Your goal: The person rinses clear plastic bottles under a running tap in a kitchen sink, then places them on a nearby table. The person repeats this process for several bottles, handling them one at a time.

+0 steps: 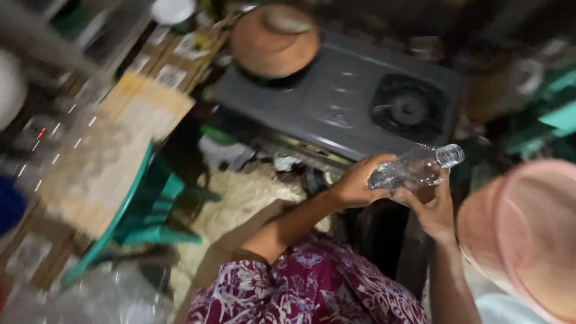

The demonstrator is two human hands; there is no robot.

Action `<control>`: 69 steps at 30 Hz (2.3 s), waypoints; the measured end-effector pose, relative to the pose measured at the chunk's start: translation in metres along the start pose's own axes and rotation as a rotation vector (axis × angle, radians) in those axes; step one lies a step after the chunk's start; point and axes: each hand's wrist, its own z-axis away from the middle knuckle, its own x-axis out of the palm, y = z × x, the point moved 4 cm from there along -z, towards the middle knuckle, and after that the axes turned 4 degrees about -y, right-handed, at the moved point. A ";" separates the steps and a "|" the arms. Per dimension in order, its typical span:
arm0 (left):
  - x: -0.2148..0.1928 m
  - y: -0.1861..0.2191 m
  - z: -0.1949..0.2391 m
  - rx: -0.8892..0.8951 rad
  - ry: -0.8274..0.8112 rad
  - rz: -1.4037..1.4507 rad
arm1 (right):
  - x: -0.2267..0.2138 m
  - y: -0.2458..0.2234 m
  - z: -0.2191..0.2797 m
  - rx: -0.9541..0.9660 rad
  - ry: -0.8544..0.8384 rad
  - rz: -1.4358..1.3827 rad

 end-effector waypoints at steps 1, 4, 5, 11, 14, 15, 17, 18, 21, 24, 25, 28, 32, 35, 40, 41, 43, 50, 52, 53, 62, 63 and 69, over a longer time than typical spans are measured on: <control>-0.012 0.002 0.010 -0.003 0.029 -0.008 | 0.007 -0.004 -0.004 0.048 -0.036 0.062; -0.036 0.007 0.037 -0.101 0.090 -0.060 | 0.031 -0.015 -0.019 0.092 -0.164 0.151; -0.040 0.007 0.044 -0.148 0.104 -0.075 | 0.039 -0.019 -0.024 0.061 -0.218 0.112; -0.070 0.018 0.083 -0.127 0.313 -0.190 | 0.089 -0.032 -0.047 -0.016 -0.388 0.041; -0.092 0.022 0.101 -0.126 0.403 -0.259 | 0.119 -0.035 -0.060 -0.055 -0.504 -0.032; -0.100 0.023 0.105 -0.120 0.437 -0.265 | 0.128 -0.036 -0.065 -0.067 -0.560 -0.075; -0.119 0.022 0.117 -0.112 0.506 -0.273 | 0.149 -0.035 -0.075 -0.047 -0.585 -0.124; -0.126 0.022 0.122 -0.105 0.539 -0.293 | 0.160 -0.036 -0.080 -0.033 -0.598 -0.148; -0.157 0.021 0.137 -0.094 0.619 -0.359 | 0.201 -0.049 -0.099 -0.161 -0.686 -0.125; -0.194 0.013 0.152 -0.088 0.688 -0.433 | 0.239 -0.059 -0.118 -0.163 -0.665 -0.098; -0.211 0.012 0.157 -0.070 0.714 -0.476 | 0.258 -0.063 -0.126 -0.190 -0.701 -0.104; -0.261 0.007 0.174 -0.095 0.749 -0.547 | 0.313 -0.077 -0.149 -0.253 -0.778 -0.114; -0.338 -0.003 0.200 -0.085 0.812 -0.674 | 0.390 -0.082 -0.179 -0.319 -0.758 -0.003; -0.387 -0.021 0.226 -0.190 0.826 -0.702 | 0.452 -0.074 -0.203 -0.287 -0.775 -0.045; -0.442 -0.040 0.270 -0.249 0.888 -0.767 | 0.532 -0.060 -0.232 -0.667 -0.684 0.265; -0.448 -0.043 0.281 -0.268 0.902 -0.757 | 0.545 -0.054 -0.237 -0.661 -0.682 0.294; -0.459 -0.049 0.304 -0.343 0.953 -0.724 | 0.571 -0.043 -0.246 -0.635 -0.694 0.307; -0.483 -0.073 0.365 -0.468 1.126 -0.746 | 0.640 -0.010 -0.282 -0.493 -0.767 0.319; -0.485 -0.077 0.377 -0.519 1.152 -0.759 | 0.657 -0.004 -0.295 -0.535 -0.777 0.351; -0.487 -0.079 0.382 -0.544 1.164 -0.767 | 0.665 -0.001 -0.302 -0.546 -0.790 0.339; -0.519 -0.076 0.405 -0.667 1.288 -0.834 | 0.748 0.042 -0.370 -0.579 -0.838 0.411; -0.524 -0.078 0.406 -0.712 1.301 -0.835 | 0.757 0.049 -0.375 -0.645 -0.808 0.466; -0.554 -0.093 0.419 -0.893 1.367 -0.913 | 0.819 0.104 -0.408 -0.569 -0.905 0.440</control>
